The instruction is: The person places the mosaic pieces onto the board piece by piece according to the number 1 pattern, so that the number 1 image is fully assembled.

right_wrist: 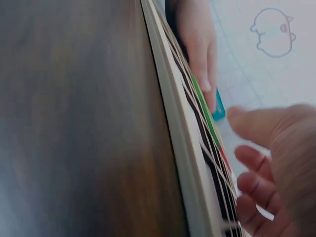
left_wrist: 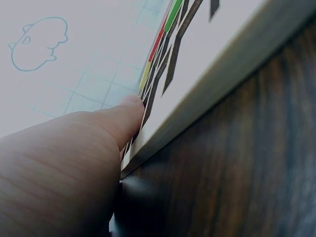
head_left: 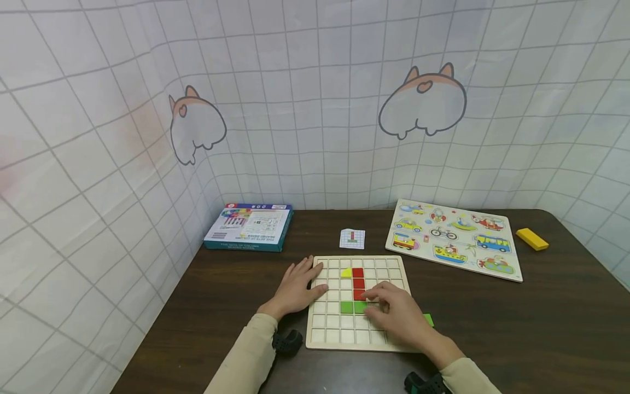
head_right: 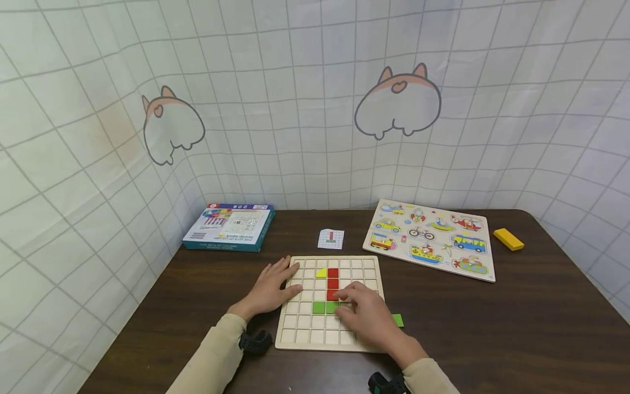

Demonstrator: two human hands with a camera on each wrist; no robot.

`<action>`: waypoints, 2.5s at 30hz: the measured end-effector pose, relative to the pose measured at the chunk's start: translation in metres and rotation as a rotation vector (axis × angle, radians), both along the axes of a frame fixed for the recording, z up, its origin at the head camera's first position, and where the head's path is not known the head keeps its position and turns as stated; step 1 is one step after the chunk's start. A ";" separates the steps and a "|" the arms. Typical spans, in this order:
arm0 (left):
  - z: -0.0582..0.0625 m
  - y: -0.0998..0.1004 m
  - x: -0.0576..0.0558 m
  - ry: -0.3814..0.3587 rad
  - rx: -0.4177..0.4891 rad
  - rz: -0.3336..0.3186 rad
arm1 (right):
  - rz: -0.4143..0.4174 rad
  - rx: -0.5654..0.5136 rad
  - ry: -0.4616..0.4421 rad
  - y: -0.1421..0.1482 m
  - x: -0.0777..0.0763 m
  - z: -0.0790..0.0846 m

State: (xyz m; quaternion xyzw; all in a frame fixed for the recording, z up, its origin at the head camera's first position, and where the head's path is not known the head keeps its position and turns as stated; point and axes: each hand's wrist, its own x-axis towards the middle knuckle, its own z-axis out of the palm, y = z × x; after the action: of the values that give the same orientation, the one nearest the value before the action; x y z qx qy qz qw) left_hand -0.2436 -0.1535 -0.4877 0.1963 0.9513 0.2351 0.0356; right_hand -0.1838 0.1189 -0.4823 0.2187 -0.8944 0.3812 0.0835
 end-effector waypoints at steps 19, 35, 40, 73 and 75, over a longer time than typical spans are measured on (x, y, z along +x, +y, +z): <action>-0.004 -0.002 0.000 0.002 0.002 -0.013 | 0.041 0.015 -0.168 0.055 -0.006 0.018; 0.004 -0.002 0.001 -0.005 0.018 -0.020 | 0.100 0.067 -0.347 0.106 -0.015 0.028; 0.004 -0.001 0.001 -0.007 0.003 -0.016 | 0.151 0.081 -0.411 0.116 -0.014 0.027; 0.000 -0.001 0.000 -0.007 0.005 -0.009 | 0.227 0.153 -0.323 0.119 -0.011 0.024; 0.000 -0.001 0.000 -0.007 0.006 -0.009 | 0.227 0.149 -0.324 0.119 -0.011 0.025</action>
State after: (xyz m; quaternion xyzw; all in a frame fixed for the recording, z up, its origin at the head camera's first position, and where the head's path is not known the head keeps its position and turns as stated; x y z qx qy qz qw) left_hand -0.2439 -0.1543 -0.4874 0.2001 0.9496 0.2382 0.0393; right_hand -0.1945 0.2378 -0.4576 0.2594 -0.8915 0.3510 -0.1213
